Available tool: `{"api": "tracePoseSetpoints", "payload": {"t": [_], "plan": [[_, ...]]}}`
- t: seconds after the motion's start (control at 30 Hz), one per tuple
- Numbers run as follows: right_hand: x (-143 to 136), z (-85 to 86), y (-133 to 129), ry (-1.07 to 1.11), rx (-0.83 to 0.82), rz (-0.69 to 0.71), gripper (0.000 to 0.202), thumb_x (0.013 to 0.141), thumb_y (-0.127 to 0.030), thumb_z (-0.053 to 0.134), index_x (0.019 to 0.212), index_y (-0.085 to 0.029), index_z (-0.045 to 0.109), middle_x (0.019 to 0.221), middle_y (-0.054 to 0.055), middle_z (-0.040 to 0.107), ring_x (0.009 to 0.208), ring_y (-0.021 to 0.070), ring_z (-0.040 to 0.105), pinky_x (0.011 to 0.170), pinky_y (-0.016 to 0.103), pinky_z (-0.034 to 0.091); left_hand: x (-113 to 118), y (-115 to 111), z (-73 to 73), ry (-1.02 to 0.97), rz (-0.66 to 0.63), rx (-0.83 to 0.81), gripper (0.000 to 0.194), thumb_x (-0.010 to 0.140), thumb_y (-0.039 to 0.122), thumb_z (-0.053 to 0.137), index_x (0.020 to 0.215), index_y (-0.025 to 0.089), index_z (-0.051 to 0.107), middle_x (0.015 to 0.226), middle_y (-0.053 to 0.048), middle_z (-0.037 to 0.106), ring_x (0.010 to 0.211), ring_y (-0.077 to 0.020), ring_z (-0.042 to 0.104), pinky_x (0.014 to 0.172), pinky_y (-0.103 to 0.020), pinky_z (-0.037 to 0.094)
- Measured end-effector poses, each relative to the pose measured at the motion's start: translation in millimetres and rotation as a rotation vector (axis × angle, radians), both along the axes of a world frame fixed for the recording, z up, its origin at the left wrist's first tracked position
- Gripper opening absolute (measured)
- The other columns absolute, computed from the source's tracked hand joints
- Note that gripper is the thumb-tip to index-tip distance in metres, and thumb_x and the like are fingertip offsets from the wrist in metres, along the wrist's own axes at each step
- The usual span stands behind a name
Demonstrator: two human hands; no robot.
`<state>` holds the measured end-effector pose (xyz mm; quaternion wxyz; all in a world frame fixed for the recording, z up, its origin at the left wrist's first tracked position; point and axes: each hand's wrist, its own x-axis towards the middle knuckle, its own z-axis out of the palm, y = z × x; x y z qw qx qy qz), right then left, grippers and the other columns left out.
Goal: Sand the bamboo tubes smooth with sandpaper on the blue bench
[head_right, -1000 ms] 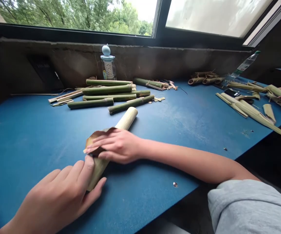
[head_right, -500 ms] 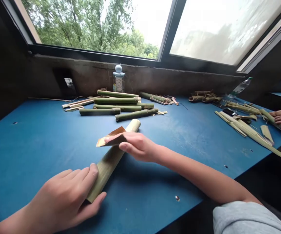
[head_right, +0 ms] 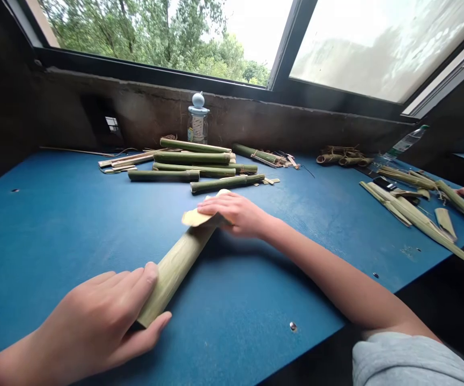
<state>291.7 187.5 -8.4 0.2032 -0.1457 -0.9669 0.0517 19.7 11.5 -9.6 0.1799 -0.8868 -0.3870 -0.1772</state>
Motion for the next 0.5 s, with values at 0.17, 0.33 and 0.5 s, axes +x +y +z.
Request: {"api": "tracePoseSetpoints", "payload": {"t": [0.17,0.33,0.5], "plan": [[-20,-3.8,-25,0.177,-0.055,0.013,0.029,0.095,-0.023,0.05,0.121,-0.017,0.063,0.118,0.011,0.072,0.121,0.0219,0.063,0.108,0.043,0.048,1,-4,-1.7,0.04,0.048,0.012,0.038,0.092,0.047,0.038,0.1,0.015,0.058,0.068,-0.002,0.064,0.053,-0.0189,0.061,0.048,-0.033,0.044],[-28,-4.2,-38,0.177,-0.044,0.186,0.037,0.093,-0.019,0.045,0.127,-0.013,0.06,0.125,0.012,0.069,0.125,0.0209,0.06,0.112,0.039,0.045,3,-9,7.7,0.093,0.106,0.095,0.034,0.088,0.049,0.045,0.077,0.02,0.058,0.051,0.001,0.052,0.039,-0.0187,0.053,0.041,-0.034,0.039],[-14,-7.2,-12,0.227,0.081,-0.18,0.031,0.094,-0.017,0.045,0.118,-0.017,0.065,0.115,0.011,0.073,0.113,0.0229,0.068,0.102,0.043,0.054,3,-9,12.6,0.134,0.2,0.132,0.034,0.085,0.051,0.048,0.068,0.022,0.055,0.045,0.002,0.047,0.036,-0.0204,0.05,0.04,-0.034,0.038]]}}
